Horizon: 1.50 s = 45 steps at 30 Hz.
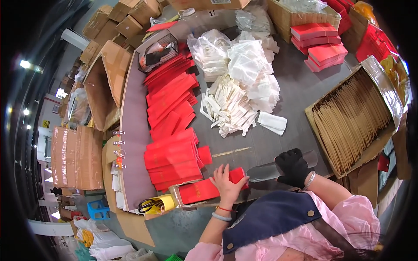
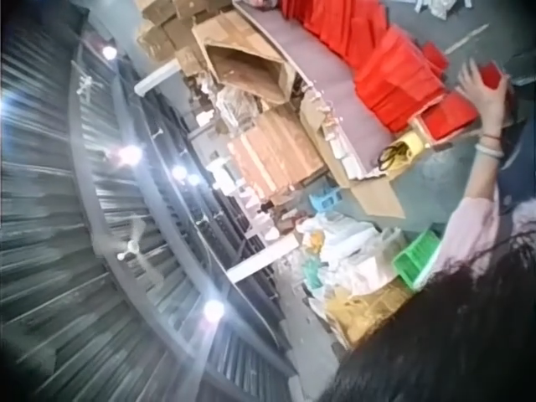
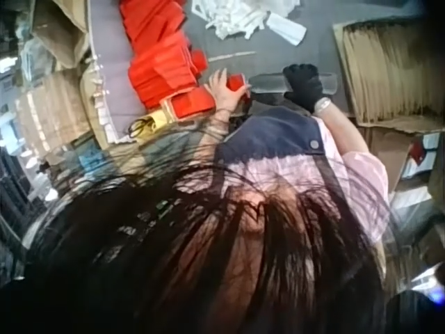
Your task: Wrapping white paper items in red sleeves and placing them into a tray.
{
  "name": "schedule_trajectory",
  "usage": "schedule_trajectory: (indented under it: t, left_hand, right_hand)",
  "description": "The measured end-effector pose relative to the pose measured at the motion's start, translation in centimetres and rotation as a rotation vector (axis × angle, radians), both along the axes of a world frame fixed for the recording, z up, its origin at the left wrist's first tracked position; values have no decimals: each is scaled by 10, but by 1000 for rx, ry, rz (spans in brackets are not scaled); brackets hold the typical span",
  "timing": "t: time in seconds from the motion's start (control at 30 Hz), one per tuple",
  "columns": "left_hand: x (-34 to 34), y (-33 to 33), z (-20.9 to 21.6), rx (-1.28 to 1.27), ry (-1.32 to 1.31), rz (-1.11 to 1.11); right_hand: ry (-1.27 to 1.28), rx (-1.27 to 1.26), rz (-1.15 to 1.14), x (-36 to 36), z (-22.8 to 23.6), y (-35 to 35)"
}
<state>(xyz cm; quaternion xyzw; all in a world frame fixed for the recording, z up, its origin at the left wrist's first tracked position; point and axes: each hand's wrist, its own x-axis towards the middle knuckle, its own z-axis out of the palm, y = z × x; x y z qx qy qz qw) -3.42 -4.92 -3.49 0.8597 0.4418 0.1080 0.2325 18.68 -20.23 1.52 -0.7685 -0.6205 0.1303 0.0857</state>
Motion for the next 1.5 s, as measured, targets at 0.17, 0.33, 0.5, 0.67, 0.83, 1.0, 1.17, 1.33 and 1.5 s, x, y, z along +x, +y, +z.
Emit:
schedule_trajectory:
  t: [0.17, 0.33, 0.5, 0.67, 0.83, 1.0, 1.17, 1.33, 1.5]
  left_hand:
    - [7, -2, 6, -38, -21, -20]
    - [17, 18, 10, -57, 5, -186]
    - [115, 51, 0, 8, -335, -411]
    - [166, 82, -32, 230, -68, -289]
    - [151, 87, -35, 268, -37, -338]
    - [144, 84, -34, 292, -167, -445]
    - [149, 87, -33, 302, -131, -463]
    - [150, 92, -40, 361, -68, -452]
    - [149, 90, -25, 127, -229, -397]
  right_hand:
    - [208, -102, 129, -30, -15, 41]
    - [205, 156, 198, -4, -31, 48]
    - [89, 360, -349, 71, -51, 59]
    - [-20, 369, -115, 92, -74, 50]
    - [89, 238, 71, 93, -75, 26]
    - [70, 162, 198, 76, -57, 35]
    - [67, 385, 148, 77, -51, 14]
    - [185, 529, -175, 95, -36, -36]
    - [169, 497, -539, 116, -18, -98]
